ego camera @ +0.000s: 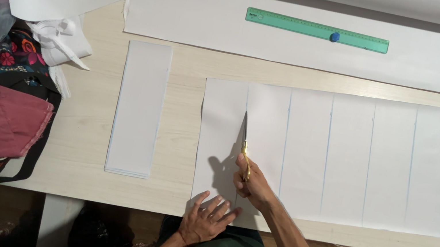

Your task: Cutting strips of paper along marked lines using scissors

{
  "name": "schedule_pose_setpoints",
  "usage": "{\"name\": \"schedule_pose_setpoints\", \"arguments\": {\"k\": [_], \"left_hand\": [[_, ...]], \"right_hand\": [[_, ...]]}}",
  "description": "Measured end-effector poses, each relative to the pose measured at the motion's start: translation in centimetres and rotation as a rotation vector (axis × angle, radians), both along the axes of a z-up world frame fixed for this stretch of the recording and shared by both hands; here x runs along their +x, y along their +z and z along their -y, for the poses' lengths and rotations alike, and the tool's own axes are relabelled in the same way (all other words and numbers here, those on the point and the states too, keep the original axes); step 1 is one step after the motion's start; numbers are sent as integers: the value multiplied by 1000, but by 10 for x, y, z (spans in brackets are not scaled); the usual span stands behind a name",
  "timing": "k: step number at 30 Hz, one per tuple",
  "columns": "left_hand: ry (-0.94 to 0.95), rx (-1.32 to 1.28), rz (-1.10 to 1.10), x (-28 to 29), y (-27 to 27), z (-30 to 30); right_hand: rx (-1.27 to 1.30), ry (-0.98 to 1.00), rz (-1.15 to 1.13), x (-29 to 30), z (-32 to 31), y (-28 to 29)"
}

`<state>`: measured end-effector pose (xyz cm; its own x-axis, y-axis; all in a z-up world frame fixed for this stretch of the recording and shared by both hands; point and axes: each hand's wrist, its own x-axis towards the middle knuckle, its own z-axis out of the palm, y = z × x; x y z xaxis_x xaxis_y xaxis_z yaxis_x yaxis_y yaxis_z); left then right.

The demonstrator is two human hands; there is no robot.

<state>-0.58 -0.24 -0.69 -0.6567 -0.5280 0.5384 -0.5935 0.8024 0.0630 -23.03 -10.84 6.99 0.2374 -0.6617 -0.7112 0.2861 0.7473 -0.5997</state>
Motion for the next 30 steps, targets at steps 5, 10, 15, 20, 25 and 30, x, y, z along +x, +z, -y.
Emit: {"name": "schedule_pose_setpoints", "arguments": {"k": [5, 10, 15, 20, 25, 30], "left_hand": [[22, -21, 18, 0, 0, -1], [19, -6, 20, 1, 1, -3], [26, -7, 14, 0, -1, -3], [30, -43, 28, 0, -5, -2], [33, -34, 26, 0, -4, -3], [19, -30, 33, 1, -6, -4]], "right_hand": [[-9, 14, -16, -1, 9, 0], [-1, 7, 3, -4, 17, -4], [-2, -3, 11, -6, 28, -6], [-13, 8, -7, -6, 39, 3], [16, 10, -40, -6, 47, 3], [3, 4, -32, -7, 58, 4]]}}
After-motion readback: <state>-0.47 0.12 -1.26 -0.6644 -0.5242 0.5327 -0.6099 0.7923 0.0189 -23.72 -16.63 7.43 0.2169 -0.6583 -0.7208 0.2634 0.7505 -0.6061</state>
